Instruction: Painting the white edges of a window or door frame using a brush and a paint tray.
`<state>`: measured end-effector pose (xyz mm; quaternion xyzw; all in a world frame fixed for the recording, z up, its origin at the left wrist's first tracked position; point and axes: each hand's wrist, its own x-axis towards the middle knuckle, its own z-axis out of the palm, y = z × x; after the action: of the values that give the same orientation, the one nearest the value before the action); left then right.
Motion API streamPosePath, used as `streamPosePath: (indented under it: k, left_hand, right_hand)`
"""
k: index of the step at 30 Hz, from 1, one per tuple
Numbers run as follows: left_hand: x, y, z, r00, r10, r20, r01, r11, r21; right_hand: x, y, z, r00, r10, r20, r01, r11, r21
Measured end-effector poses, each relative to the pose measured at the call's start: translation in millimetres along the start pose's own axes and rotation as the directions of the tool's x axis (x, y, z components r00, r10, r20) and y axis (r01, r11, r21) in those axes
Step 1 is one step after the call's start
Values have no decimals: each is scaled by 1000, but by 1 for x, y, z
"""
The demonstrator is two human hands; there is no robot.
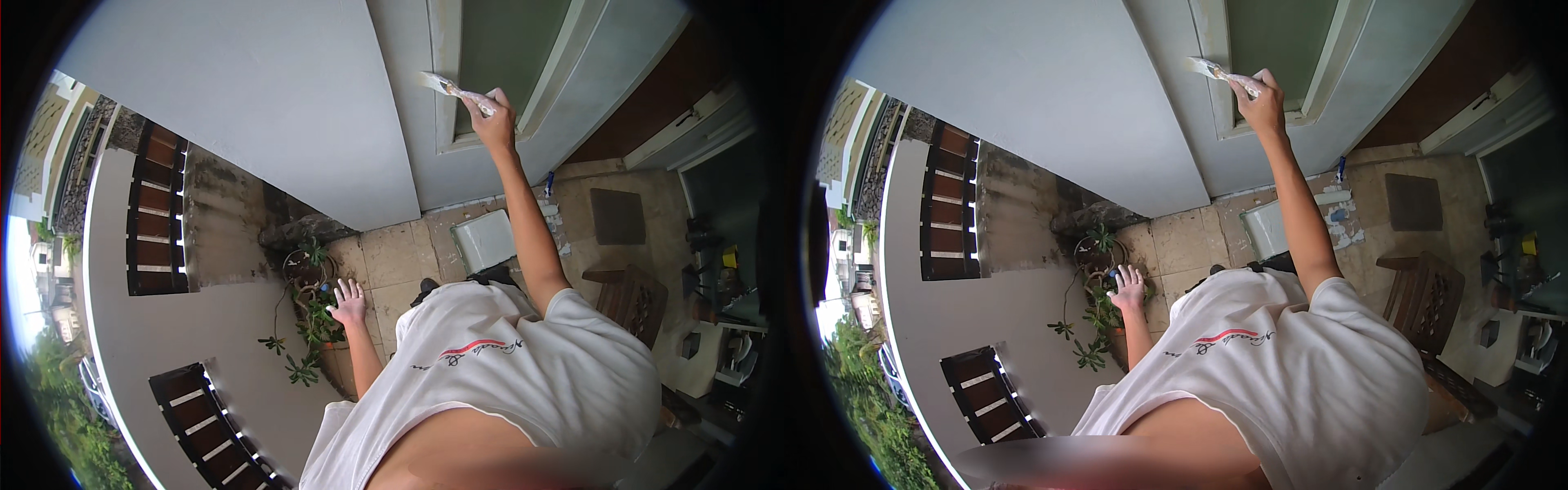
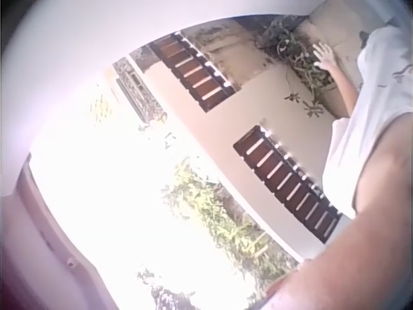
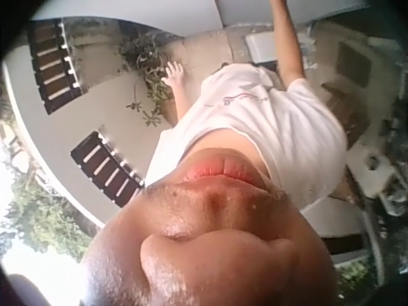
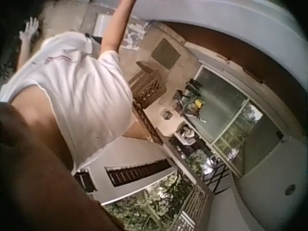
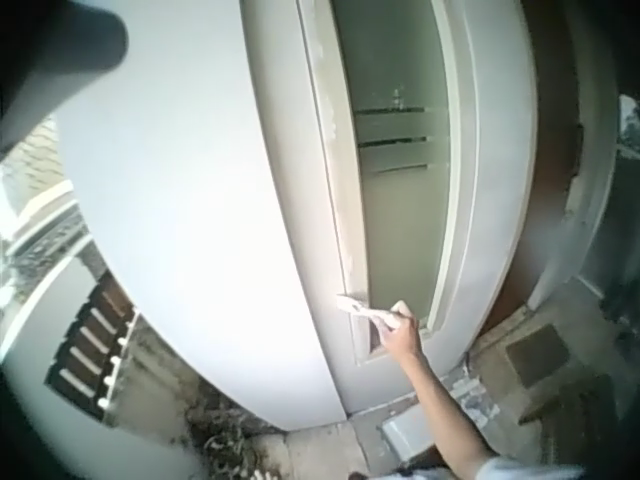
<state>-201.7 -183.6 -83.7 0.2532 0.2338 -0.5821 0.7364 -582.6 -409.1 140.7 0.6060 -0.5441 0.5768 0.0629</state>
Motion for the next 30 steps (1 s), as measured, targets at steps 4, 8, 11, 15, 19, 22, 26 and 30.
streamPosePath:
  k: [4,8,11,15,19,22,26,30]
  left_hand:
    - [-1,-1,-13,999,31,-40,-32,999,-12]
    - [-1,-4,-20,997,-12,-79,10,1000,-19]
    - [4,-7,-10,999,-39,-36,39,999,-16]
    - [8,-6,0,1000,-21,4,21,1000,-8]
    - [3,5,-17,999,31,-33,-31,999,-19]
    - [2,6,-27,992,19,-125,-20,1000,-8]
    - [7,-2,-26,993,-36,-113,37,999,6]
    - [15,-16,-3,998,-44,-49,44,999,-4]
  right_hand:
    - [-6,9,-18,999,18,-30,-19,999,-44]
    - [7,-18,-12,999,-40,-17,41,994,98]
    - [20,-22,3,994,-103,-27,106,984,146]
    - [28,-8,-3,991,-133,-13,134,990,47]
    - [20,-6,-31,993,-99,-67,96,994,-49]
    - [12,-14,-42,998,-33,-56,30,998,-46]
    - [3,-30,-29,999,-25,-39,27,999,46]
    - [-19,-23,3,995,-60,78,53,995,85]
